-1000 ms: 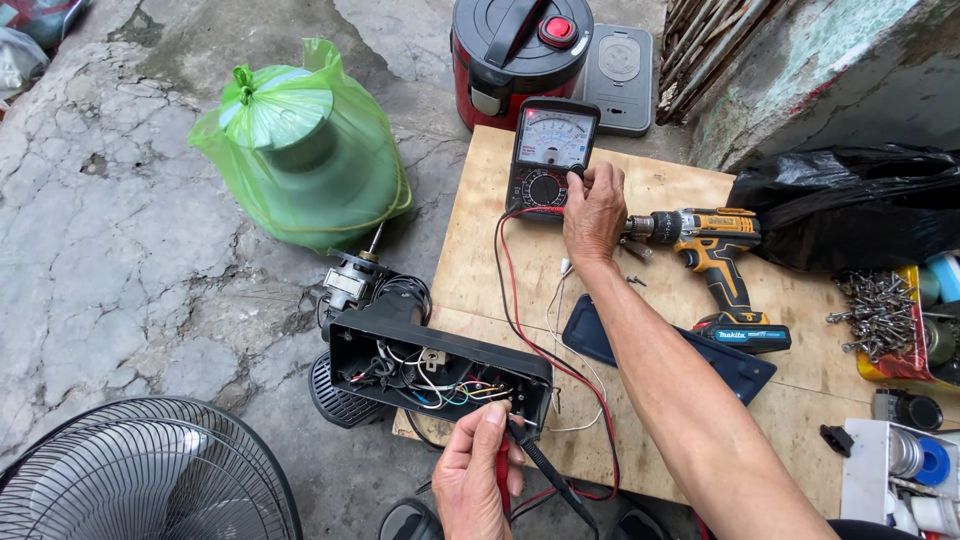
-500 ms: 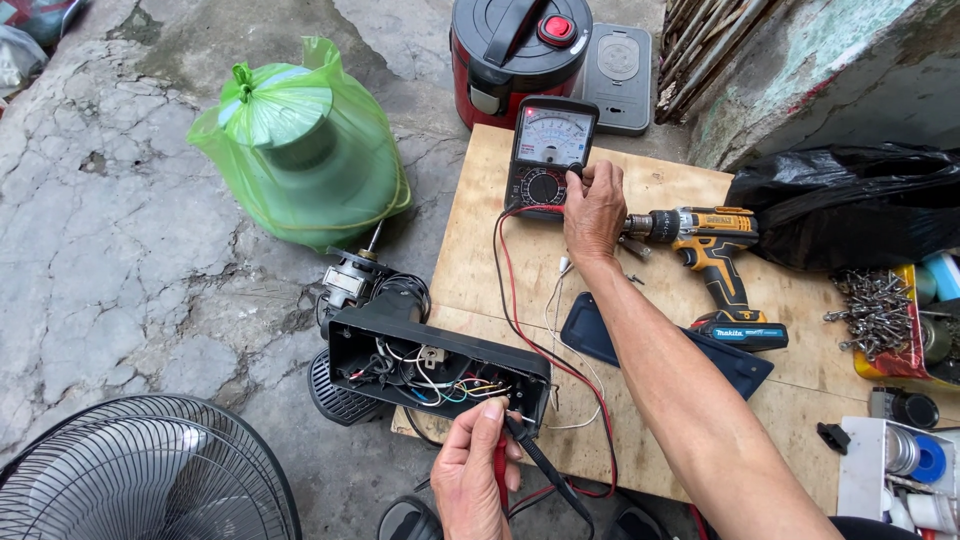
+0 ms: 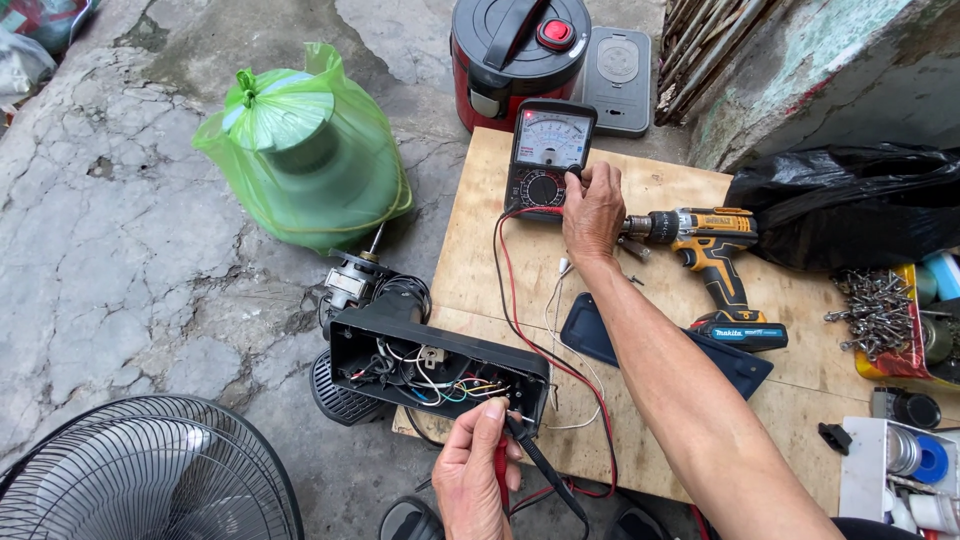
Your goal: The person uses a screwdriver to remove screws from the back of a fan base and opens the casing. They then use a multimeter to test the internal wiring and components of the fan.
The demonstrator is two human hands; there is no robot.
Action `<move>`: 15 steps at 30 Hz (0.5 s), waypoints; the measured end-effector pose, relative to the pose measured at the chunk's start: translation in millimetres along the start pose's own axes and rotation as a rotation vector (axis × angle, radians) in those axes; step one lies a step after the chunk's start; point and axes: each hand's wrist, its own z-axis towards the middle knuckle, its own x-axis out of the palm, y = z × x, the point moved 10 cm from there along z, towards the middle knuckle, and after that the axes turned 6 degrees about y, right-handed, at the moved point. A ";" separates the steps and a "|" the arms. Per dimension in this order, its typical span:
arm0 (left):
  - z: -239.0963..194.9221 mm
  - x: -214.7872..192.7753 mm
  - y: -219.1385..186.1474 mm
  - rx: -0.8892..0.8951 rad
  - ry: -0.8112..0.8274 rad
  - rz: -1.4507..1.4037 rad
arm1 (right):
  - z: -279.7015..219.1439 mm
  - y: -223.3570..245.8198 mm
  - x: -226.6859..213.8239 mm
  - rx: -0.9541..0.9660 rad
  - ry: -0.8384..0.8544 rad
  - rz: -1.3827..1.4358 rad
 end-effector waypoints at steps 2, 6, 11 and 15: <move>0.2 1.0 -0.1 -0.004 0.007 0.006 | 0.2 2.5 -1.0 -0.014 -0.005 0.016; 1.9 1.1 -0.4 0.002 0.008 0.011 | 1.0 2.1 -0.7 -0.015 -0.010 0.018; 0.9 -2.8 -1.5 0.033 -0.019 -0.002 | -1.0 -0.6 -10.9 -0.013 -0.077 0.077; -13.8 -3.2 -14.1 0.006 -0.046 0.049 | -48.3 52.8 -100.8 -0.072 -0.154 0.156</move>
